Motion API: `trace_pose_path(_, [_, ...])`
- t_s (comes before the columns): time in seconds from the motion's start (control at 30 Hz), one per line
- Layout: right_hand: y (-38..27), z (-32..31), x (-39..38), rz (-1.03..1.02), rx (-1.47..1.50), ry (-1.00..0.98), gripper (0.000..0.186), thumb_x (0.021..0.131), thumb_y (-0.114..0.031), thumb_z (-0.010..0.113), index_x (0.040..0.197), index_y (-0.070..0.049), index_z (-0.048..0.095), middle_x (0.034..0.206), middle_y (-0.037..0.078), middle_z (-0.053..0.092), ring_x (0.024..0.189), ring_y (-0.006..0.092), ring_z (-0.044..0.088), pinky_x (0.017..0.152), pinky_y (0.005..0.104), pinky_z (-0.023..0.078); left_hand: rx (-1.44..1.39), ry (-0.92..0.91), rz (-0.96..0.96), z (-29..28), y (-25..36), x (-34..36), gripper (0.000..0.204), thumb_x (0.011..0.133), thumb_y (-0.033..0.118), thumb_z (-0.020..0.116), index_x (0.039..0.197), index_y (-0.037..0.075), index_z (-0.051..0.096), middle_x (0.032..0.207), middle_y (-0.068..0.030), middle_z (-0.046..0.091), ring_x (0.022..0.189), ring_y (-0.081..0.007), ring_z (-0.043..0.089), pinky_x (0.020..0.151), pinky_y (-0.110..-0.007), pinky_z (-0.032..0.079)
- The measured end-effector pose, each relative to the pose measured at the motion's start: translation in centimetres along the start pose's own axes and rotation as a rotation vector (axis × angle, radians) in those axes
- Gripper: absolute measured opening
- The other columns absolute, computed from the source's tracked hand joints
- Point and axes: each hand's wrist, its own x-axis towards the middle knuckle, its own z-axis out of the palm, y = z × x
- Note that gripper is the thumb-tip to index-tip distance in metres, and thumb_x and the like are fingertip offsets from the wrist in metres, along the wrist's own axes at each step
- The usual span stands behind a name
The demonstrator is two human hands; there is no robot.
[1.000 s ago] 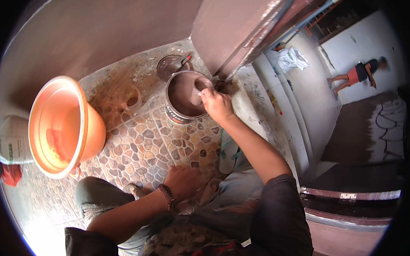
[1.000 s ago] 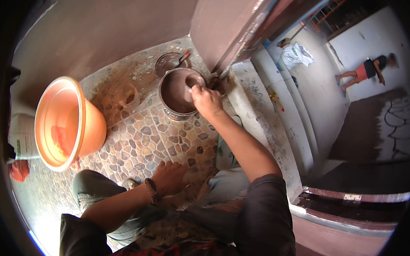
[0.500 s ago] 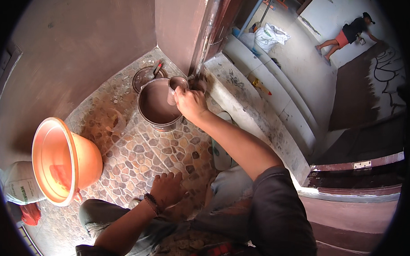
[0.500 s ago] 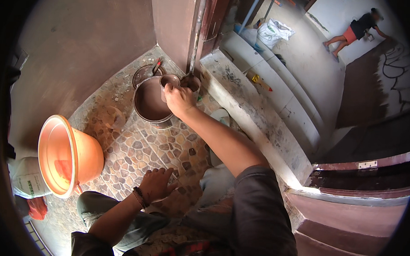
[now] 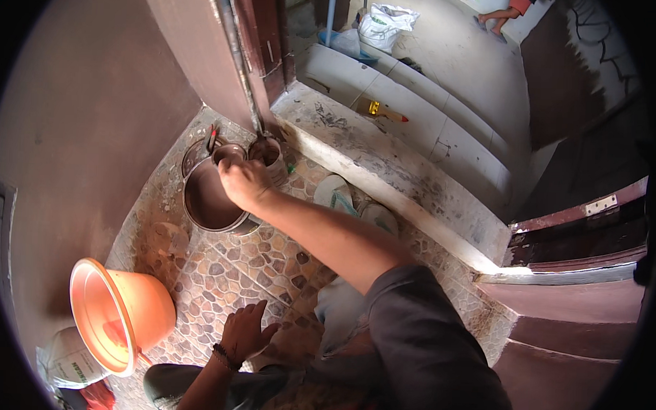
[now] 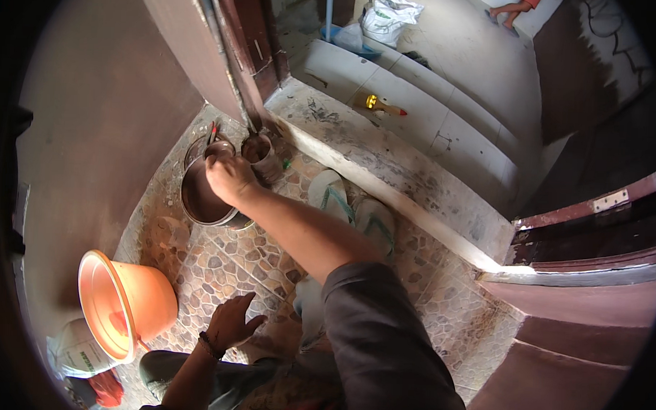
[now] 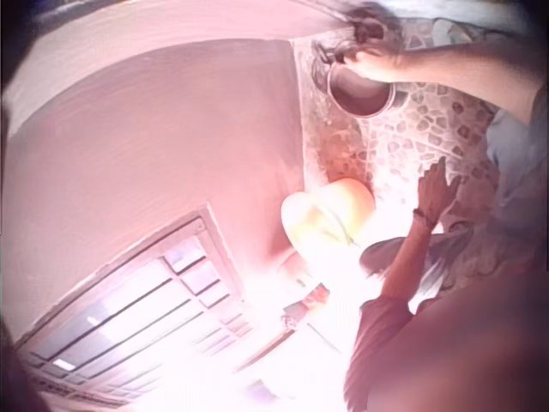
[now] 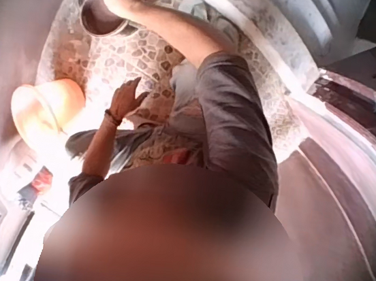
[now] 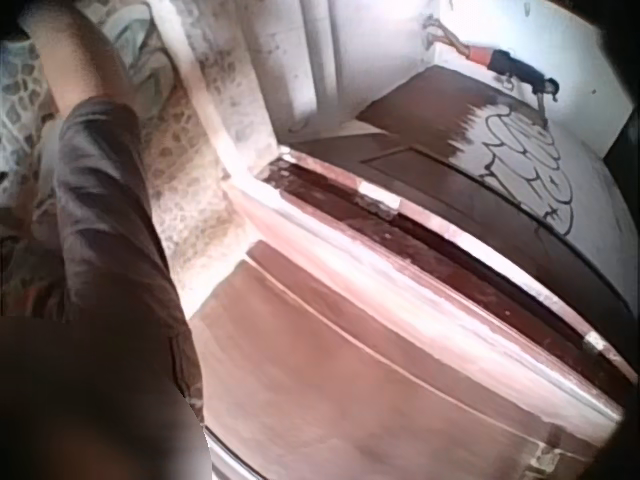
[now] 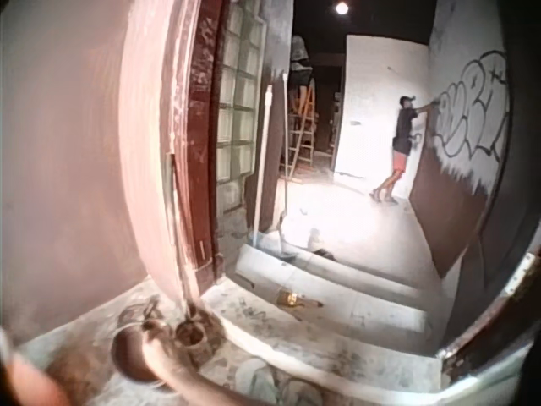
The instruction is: The person pours water from a plastic cup into a paint bucket and stirs the mixture with a long metal rod. They then use a small cup to scoop paint from the bucket and pour it back, repeating the process.
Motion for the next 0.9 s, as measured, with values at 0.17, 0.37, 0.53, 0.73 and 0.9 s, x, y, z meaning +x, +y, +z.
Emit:
trace_pose_path(0.17, [-0.1,-0.2,-0.3,0.086,0.121,-0.128,0.016,0.083,-0.011,0.058,0.091,0.002,0.065,0.070,0.015,0.067,0.058,0.0260,0.069,0.047,0.0389,0.054,-0.044,-0.019,0.041,2.2,-0.3,0.7,0.066,0.092,0.045,0.064,0.138,0.000,0.050,0.115,-0.0234,0.066,0.106,-0.0404,0.063,0.091,-0.049,0.049])
trace_pose_path(0.37, [0.2,-0.1,-1.1,0.043,0.132,-0.044,0.013,0.082,-0.013,0.058,0.086,-0.002,0.065,0.065,0.010,0.067,0.059,0.0227,0.069,0.048,0.0369,0.053,-0.018,-0.124,-0.091,5.1,-2.7,2.2,0.068,0.091,0.050,0.063,0.139,0.002,0.051,0.114,-0.0250,0.066,0.107,-0.0414,0.063,0.091,-0.049,0.050])
trace_pose_path(0.53, [0.5,0.1,-1.4,0.065,0.157,-0.085,0.015,0.081,-0.014,0.060,0.090,-0.003,0.065,0.065,0.007,0.067,0.054,0.0200,0.067,0.042,0.0347,0.051,-0.025,-0.188,-0.128,7.0,-3.7,3.5,0.070,0.091,0.051,0.063,0.140,0.003,0.051,0.114,-0.0260,0.066,0.107,-0.0415,0.063,0.092,-0.048,0.051])
trace_pose_path(0.73, [1.0,0.5,-1.4,0.052,0.139,-0.067,0.012,0.081,-0.014,0.061,0.087,-0.004,0.064,0.064,0.007,0.067,0.054,0.0193,0.067,0.042,0.0341,0.052,-0.049,-0.199,-0.161,7.3,-3.4,4.9,0.069,0.091,0.050,0.064,0.140,0.003,0.051,0.120,-0.0261,0.065,0.112,-0.0407,0.062,0.095,-0.047,0.050])
trace_pose_path(0.9, [1.2,0.9,-1.3,0.184,0.253,-0.043,0.008,0.082,-0.012,0.059,0.085,-0.005,0.062,0.064,0.009,0.066,0.052,0.0218,0.067,0.042,0.0348,0.052,-0.048,-0.209,-0.185,7.2,-3.7,5.4,0.068,0.092,0.046,0.066,0.139,0.000,0.051,0.128,-0.0256,0.063,0.119,-0.0391,0.060,0.101,-0.045,0.048])
